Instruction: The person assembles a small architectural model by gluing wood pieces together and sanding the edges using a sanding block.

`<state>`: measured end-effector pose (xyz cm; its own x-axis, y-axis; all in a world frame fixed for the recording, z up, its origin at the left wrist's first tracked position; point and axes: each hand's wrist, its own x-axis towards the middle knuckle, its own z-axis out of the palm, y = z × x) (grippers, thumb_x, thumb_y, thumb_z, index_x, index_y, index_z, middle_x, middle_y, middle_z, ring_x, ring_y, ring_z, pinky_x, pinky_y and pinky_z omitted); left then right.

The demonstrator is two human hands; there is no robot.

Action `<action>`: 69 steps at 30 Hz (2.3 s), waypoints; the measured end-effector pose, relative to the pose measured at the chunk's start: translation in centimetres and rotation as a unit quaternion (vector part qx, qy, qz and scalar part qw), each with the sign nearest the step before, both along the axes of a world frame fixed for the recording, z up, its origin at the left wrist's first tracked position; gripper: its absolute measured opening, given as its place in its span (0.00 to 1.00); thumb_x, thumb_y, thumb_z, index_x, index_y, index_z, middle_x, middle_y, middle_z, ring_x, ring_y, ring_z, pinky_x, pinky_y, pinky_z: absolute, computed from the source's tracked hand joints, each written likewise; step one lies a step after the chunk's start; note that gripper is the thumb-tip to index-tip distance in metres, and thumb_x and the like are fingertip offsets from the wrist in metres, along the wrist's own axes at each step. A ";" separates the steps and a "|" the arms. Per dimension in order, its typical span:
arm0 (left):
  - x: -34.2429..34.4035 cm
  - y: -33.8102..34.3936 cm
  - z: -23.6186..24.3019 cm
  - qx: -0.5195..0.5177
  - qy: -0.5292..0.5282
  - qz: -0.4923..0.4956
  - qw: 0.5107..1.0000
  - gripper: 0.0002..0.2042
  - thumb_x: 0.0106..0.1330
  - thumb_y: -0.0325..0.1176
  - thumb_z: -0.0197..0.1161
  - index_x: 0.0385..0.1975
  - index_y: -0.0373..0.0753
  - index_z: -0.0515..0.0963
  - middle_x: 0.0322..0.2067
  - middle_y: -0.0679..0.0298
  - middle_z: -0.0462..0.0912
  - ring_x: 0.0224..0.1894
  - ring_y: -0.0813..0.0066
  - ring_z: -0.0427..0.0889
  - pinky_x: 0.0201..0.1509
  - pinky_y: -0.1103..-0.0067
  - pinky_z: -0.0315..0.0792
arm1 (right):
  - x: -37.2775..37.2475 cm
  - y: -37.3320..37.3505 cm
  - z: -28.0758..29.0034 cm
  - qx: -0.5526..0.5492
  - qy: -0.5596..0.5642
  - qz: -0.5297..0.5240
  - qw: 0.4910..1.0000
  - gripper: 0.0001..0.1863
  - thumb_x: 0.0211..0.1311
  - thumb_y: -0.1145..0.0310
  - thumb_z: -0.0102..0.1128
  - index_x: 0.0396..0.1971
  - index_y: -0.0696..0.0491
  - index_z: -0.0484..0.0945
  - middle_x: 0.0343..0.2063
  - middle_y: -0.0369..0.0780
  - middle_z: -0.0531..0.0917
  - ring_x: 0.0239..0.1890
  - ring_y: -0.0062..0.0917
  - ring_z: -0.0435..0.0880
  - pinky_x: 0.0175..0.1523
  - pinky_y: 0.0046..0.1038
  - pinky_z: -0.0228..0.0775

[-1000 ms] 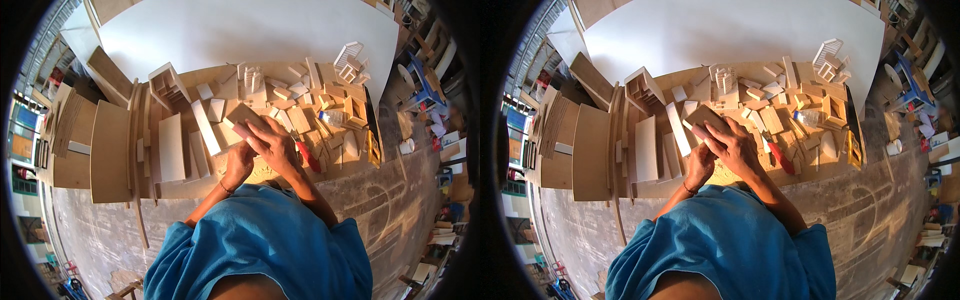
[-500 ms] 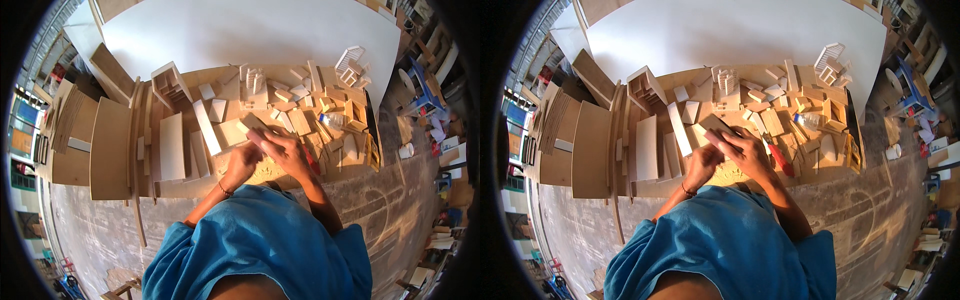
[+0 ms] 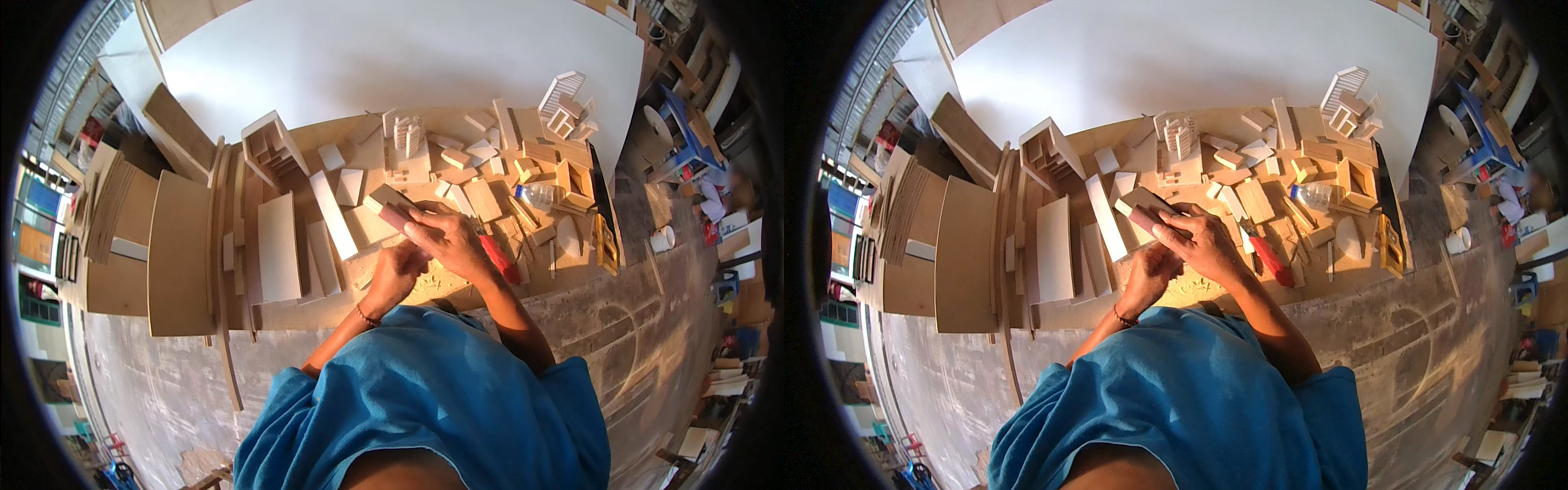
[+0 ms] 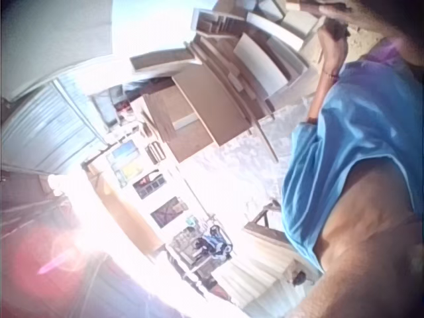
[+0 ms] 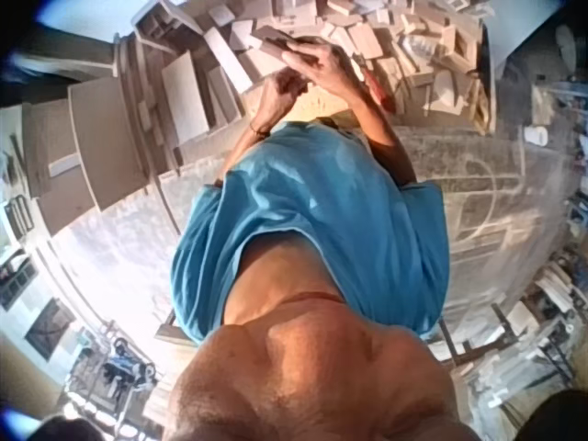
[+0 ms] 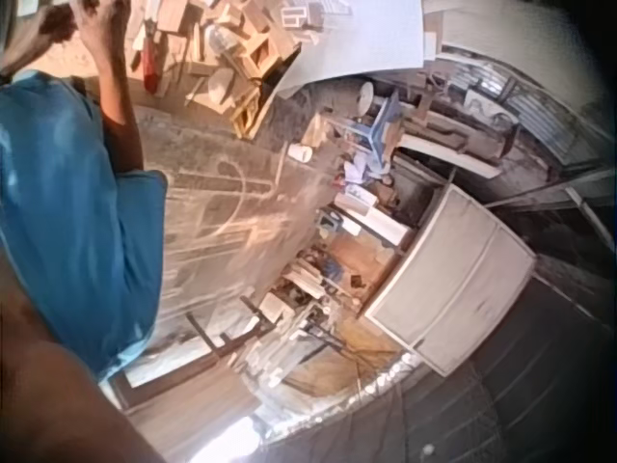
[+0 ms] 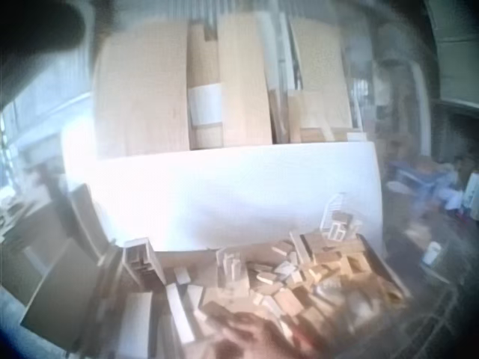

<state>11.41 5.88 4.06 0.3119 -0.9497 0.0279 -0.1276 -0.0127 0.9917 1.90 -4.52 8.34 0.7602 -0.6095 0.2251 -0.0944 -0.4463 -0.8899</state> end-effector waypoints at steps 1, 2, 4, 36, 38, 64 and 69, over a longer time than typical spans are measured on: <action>0.2 0.1 0.3 0.019 0.006 0.017 1.000 0.06 0.62 0.28 0.54 0.30 0.31 0.75 0.17 0.65 0.75 0.21 0.83 0.71 0.25 0.81 0.67 | -0.1 -0.1 -0.1 -0.002 -0.001 0.001 1.000 0.17 0.58 0.63 0.57 0.42 0.60 0.77 0.37 0.49 0.79 0.37 0.36 0.80 0.41 0.29 0.70; 0.3 0.2 0.5 0.039 0.012 0.035 0.999 0.06 0.63 0.28 0.54 0.30 0.31 0.75 0.17 0.66 0.75 0.21 0.83 0.71 0.25 0.81 0.67 | -0.4 0.0 -0.2 -0.020 -0.013 0.007 1.000 0.17 0.58 0.63 0.58 0.42 0.60 0.77 0.37 0.49 0.79 0.37 0.37 0.80 0.42 0.29 0.70; 0.8 0.5 0.6 0.042 0.046 0.047 0.997 0.07 0.63 0.29 0.55 0.30 0.31 0.75 0.16 0.66 0.75 0.21 0.83 0.71 0.25 0.82 0.66 | -1.5 0.4 -0.9 0.018 -0.060 0.032 0.998 0.18 0.57 0.63 0.58 0.42 0.61 0.76 0.37 0.49 0.79 0.39 0.34 0.80 0.42 0.27 0.70; 2.2 -2.9 0.0 -0.012 0.432 0.108 0.895 0.10 0.65 0.38 0.53 0.27 0.38 0.71 0.20 0.69 0.72 0.24 0.77 0.73 0.24 0.82 0.69 | 0.9 2.1 -3.7 -0.277 -0.043 -0.099 0.955 0.16 0.54 0.64 0.60 0.39 0.59 0.79 0.42 0.54 0.74 0.43 0.45 0.76 0.45 0.36 0.70; 3.8 -2.6 -2.7 -0.049 0.533 -0.094 0.839 0.09 0.64 0.37 0.54 0.35 0.37 0.71 0.27 0.66 0.73 0.29 0.75 0.74 0.27 0.80 0.72 | 2.4 -0.5 -3.4 -0.164 -0.130 -0.148 0.967 0.16 0.52 0.65 0.61 0.39 0.58 0.79 0.44 0.55 0.75 0.43 0.47 0.75 0.47 0.37 0.70; 4.5 -1.5 -1.4 0.001 0.336 0.121 0.934 0.08 0.57 0.28 0.64 0.31 0.37 0.71 0.26 0.61 0.79 0.27 0.78 0.78 0.27 0.84 0.72 | -0.9 -0.4 -4.9 0.603 -0.335 -0.058 0.722 0.27 0.59 0.43 0.48 0.46 0.52 0.70 0.37 0.40 0.78 0.33 0.28 0.79 0.34 0.32 0.74; 3.3 -0.9 -1.4 0.055 -0.017 -0.060 0.997 0.12 0.60 0.35 0.62 0.33 0.30 0.74 0.23 0.69 0.75 0.25 0.86 0.71 0.28 0.84 0.69 | -0.7 -0.5 -4.7 0.561 -0.263 -0.073 0.782 0.23 0.61 0.50 0.51 0.45 0.54 0.72 0.34 0.39 0.78 0.33 0.22 0.78 0.37 0.25 0.71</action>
